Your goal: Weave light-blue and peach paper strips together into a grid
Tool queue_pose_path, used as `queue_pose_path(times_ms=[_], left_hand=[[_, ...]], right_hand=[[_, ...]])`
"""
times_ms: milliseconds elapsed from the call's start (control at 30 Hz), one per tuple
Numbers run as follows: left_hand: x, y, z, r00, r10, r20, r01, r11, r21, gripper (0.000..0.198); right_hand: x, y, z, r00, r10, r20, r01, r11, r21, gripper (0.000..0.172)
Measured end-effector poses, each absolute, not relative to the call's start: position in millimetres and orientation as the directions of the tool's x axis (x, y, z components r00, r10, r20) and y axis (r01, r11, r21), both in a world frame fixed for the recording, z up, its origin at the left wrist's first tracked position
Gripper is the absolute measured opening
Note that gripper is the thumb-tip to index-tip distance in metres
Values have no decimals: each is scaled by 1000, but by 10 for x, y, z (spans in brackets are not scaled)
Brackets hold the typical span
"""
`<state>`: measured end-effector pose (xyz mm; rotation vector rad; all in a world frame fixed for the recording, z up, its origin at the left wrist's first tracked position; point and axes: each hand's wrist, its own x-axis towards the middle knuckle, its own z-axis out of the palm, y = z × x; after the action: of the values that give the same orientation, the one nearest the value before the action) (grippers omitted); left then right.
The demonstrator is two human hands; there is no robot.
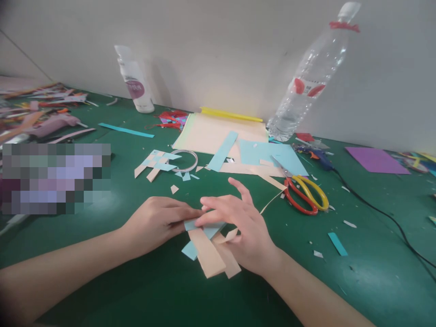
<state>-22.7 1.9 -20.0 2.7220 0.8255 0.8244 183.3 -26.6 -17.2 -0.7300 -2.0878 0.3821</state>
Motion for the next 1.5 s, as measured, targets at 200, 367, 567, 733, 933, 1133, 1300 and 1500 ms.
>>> queue_pose_path(times_ms=[200,367,567,733,933,1133,1300,1500], left_hand=[[-231,-7,-202,711,577,402,457,-813,359,20],[-227,-3,-193,733,560,385,419,-819,392,17],[-219,-10,-176,745,562,360,422,-815,398,20],[-193,-25,-167,719,576,387,449,-812,374,28],[-181,-27,-116,696,658,287,439,-707,554,20],[-178,-10,-60,585,804,112,454,-438,776,22],[-173,18,-29,535,845,21,436,-297,849,26],[-157,37,-10,518,855,-22,343,-185,921,25]], right_hand=[[1827,-244,-214,-453,615,645,366,788,-494,51],[1843,-238,-222,-456,609,649,342,793,-504,33],[1831,-261,-228,-430,646,631,351,763,-542,37],[1829,-269,-230,-381,705,599,436,708,-555,35],[1828,-284,-178,-333,742,582,455,667,-590,42],[1839,-275,-224,-46,799,599,438,555,-707,55],[1867,-220,-221,19,760,649,400,589,-702,51],[1859,-194,-189,65,747,662,420,581,-697,39]])
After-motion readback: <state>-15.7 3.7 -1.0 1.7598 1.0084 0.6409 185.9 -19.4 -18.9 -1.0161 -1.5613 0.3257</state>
